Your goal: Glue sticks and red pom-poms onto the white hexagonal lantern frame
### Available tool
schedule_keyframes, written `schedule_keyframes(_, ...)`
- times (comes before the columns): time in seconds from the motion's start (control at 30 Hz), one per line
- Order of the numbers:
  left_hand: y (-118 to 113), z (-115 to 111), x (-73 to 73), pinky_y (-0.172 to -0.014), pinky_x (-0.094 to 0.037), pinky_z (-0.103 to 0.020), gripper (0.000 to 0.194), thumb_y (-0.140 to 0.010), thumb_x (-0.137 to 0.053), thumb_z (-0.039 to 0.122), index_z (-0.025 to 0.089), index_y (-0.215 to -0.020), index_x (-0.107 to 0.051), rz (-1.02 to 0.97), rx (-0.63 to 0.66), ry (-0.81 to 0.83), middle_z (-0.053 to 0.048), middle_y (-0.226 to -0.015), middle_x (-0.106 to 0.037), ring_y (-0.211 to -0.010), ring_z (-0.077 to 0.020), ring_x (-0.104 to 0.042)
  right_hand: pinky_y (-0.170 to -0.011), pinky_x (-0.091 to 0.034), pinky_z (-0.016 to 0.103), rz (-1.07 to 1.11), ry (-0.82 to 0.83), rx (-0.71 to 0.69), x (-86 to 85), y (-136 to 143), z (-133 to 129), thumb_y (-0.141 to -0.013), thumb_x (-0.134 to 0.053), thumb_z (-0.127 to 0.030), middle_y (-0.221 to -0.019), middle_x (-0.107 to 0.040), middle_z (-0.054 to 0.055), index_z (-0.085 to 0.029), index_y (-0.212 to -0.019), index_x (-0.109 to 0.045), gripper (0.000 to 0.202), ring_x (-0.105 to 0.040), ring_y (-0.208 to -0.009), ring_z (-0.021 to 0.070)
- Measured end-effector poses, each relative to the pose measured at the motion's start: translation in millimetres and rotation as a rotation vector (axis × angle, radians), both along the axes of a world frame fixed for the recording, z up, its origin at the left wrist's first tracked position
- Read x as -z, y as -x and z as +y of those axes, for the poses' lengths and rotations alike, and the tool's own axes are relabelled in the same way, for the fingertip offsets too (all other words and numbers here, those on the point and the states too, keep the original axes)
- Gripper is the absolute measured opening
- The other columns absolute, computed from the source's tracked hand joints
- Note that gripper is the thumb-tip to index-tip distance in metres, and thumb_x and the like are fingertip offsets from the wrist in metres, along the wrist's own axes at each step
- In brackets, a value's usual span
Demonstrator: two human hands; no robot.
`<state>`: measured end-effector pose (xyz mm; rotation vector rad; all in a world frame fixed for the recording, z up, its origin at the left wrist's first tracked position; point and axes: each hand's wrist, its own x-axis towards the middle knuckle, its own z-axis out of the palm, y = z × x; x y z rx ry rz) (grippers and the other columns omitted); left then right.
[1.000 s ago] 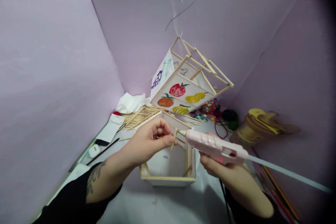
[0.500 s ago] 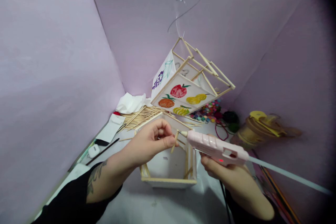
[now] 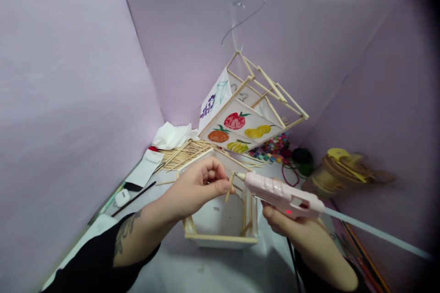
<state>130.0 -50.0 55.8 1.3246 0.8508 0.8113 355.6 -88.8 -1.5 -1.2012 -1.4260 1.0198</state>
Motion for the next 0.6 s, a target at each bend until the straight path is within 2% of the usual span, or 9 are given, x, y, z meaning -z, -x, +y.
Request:
schedule_keyframes(0.2,0.5,0.4,2.5,-0.069,-0.044,-0.027,0.042,-0.078,-0.081,0.047,0.019,-0.081,-0.050,0.039,-0.026,0.014,-0.001,-0.077,-0.068,-0.071,-0.0135,-0.062,-0.045,-0.032,0.024,-0.009,-0.005,-0.014,-0.8,0.5,0.4,-0.076,-0.074,-0.039,-0.061,-0.050,-0.003,-0.022,-0.075,-0.059,0.023,-0.041,-0.054,0.0129)
schedule_keyframes(0.3,3.6,-0.3,0.5,-0.068,-0.044,-0.027,0.044,-0.077,-0.082,0.048,0.019,-0.081,-0.049,0.050,-0.037,-0.005,0.000,-0.076,-0.065,-0.074,-0.0147,-0.064,-0.050,-0.037,0.026,-0.055,-0.032,0.038,3.1,-0.3,3.8,-0.077,-0.074,-0.038,-0.064,-0.054,-0.002,-0.023,-0.076,-0.059,0.022,-0.045,-0.055,0.0136)
schedule_keyframes(0.4,4.2,-10.0,-9.5,-0.070,-0.046,-0.026,0.038,-0.081,-0.079,0.043,0.020,-0.082,-0.049,0.049,-0.043,-0.031,0.000,-0.076,-0.064,-0.078,-0.0150,-0.066,-0.052,-0.042,0.027,-0.058,-0.074,0.022,8.4,-2.6,8.8,-0.080,-0.073,-0.045,-0.069,-0.060,0.000,-0.022,-0.087,-0.065,0.026,-0.050,-0.057,0.0155)
schedule_keyframes(0.5,-4.4,-30.8,-18.8,-0.068,-0.046,-0.023,0.024,-0.086,-0.074,0.033,0.021,-0.091,-0.054,0.057,0.038,0.005,0.001,-0.080,-0.066,-0.075,-0.0126,-0.064,-0.058,-0.050,0.031,-0.099,-0.079,0.037,9.4,-4.0,12.7,-0.082,-0.072,-0.048,-0.073,-0.066,0.002,-0.021,-0.094,-0.068,0.031,-0.058,-0.063,0.0189)
schedule_keyframes(0.6,-25.4,-55.2,-13.2,-0.069,-0.049,-0.024,0.022,-0.088,-0.068,0.029,0.022,-0.108,-0.061,0.042,0.197,0.088,-0.001,-0.083,-0.069,-0.074,-0.0131,-0.065,-0.078,-0.057,0.040,-0.158,-0.072,0.096,6.2,-1.8,15.5,-0.082,-0.070,-0.048,-0.092,-0.074,0.007,-0.020,-0.096,-0.069,0.031,-0.068,-0.084,0.0264)
